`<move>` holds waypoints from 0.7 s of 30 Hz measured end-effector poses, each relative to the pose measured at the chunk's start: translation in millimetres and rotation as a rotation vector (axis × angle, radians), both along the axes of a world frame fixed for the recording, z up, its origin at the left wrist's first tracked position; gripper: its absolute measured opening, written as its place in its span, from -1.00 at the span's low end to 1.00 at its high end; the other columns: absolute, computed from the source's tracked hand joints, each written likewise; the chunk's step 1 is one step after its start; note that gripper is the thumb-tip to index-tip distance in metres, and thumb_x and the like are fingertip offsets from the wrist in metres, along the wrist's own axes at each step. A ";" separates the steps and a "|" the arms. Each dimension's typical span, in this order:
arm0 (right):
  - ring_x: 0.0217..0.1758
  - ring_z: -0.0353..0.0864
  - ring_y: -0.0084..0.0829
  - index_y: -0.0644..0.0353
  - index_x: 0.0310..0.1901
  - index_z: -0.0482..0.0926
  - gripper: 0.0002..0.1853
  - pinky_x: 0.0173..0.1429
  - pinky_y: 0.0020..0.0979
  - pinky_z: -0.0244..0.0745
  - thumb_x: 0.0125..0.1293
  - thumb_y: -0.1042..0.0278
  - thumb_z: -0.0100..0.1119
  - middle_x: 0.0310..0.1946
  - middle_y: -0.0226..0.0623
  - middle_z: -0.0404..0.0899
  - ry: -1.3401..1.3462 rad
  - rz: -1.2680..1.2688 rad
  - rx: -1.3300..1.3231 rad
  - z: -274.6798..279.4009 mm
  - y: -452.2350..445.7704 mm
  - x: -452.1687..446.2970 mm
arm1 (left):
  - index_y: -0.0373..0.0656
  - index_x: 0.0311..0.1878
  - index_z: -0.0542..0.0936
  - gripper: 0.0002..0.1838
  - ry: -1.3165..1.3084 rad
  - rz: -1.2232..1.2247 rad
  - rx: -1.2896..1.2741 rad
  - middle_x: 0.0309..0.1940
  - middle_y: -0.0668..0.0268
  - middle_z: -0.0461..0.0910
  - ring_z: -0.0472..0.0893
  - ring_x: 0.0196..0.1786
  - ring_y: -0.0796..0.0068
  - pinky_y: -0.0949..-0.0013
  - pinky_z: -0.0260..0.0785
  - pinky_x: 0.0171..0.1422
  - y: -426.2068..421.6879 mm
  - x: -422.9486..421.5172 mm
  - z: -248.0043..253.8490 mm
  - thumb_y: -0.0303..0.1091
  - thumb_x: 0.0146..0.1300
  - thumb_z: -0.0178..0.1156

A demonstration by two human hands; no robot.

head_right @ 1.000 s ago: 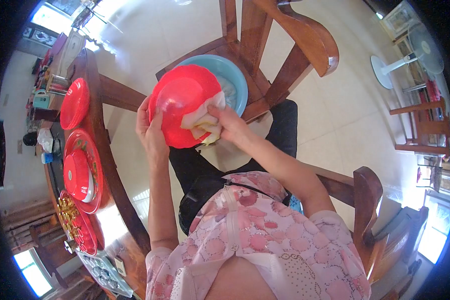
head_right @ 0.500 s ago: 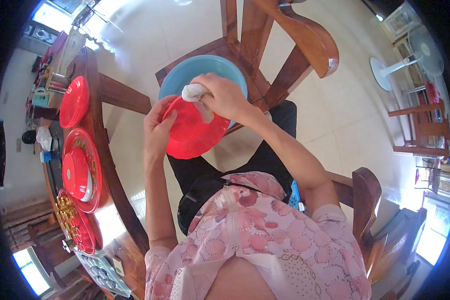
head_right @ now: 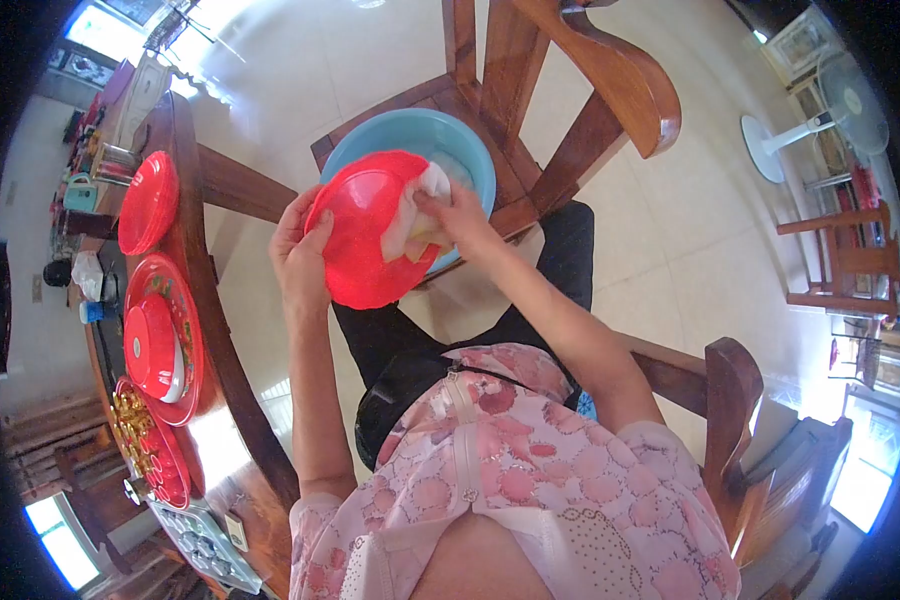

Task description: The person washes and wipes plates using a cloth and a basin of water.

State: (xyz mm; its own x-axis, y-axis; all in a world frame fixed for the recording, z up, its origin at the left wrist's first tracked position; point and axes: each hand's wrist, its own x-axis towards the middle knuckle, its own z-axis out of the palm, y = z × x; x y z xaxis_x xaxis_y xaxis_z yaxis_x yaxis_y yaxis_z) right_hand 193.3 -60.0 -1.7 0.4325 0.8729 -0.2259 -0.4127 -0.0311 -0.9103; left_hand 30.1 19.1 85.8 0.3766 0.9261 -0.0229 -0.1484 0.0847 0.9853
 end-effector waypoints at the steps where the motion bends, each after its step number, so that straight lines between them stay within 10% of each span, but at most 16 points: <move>1: -0.04 0.58 -0.34 0.22 0.06 0.40 -0.70 0.04 -0.35 0.50 0.36 0.30 0.08 -0.10 -0.26 0.54 0.189 -0.022 0.019 -4.5 -3.3 -6.2 | -0.33 0.02 0.53 -0.72 -0.003 0.000 0.000 -0.14 0.30 0.58 0.54 -0.09 0.53 0.47 0.37 0.06 -0.3 2.7 1.1 -0.59 0.22 0.11; 9: 0.13 0.49 -0.21 0.22 0.18 0.26 -0.64 0.21 -0.18 0.44 0.42 0.30 -0.06 0.08 -0.15 0.43 0.951 -0.111 -0.032 11.2 -15.9 -54.8 | -0.31 0.10 0.41 -0.66 -0.140 0.212 0.102 -0.07 0.21 0.54 0.52 0.01 0.45 0.39 0.37 0.14 -11.3 12.7 -6.9 -0.54 0.25 0.10; 16: 0.06 0.53 -0.28 0.30 0.10 0.36 -0.65 0.15 -0.28 0.43 0.34 0.34 0.04 -0.04 -0.13 0.54 0.195 0.021 -0.087 22.9 -14.3 16.6 | -0.30 0.19 0.34 -0.54 0.093 -0.136 0.045 -0.02 0.19 0.53 0.50 0.06 0.42 0.36 0.30 0.20 11.7 -18.8 6.6 -0.48 0.23 0.16; 18: 0.02 0.54 -0.24 0.26 0.09 0.41 -0.63 0.18 -0.28 0.37 0.31 0.29 0.09 -0.07 -0.12 0.56 -0.562 0.157 -0.058 33.7 -11.9 32.6 | -0.27 0.22 0.32 -0.51 0.192 -0.214 0.069 -0.01 0.18 0.53 0.49 0.07 0.41 0.35 0.30 0.21 14.1 -21.3 18.3 -0.47 0.22 0.17; 21: 0.04 0.52 -0.10 0.05 0.14 0.40 -0.60 0.25 -0.22 0.30 0.28 0.21 0.13 -0.01 -0.14 0.54 -0.850 0.384 -0.118 54.0 -10.9 40.2 | -0.19 0.29 0.30 -0.43 0.353 -0.504 0.166 0.09 0.22 0.50 0.47 0.11 0.37 0.35 0.25 0.26 18.1 -16.5 10.7 -0.40 0.21 0.21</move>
State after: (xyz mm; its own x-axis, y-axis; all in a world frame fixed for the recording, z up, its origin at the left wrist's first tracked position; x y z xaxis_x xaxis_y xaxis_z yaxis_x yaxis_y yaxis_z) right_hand 233.4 -70.9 52.3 0.1807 0.9815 -0.0626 0.4469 -0.1387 -0.8838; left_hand 13.6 37.1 96.6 0.7631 0.6390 -0.0965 0.2059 -0.0988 0.9736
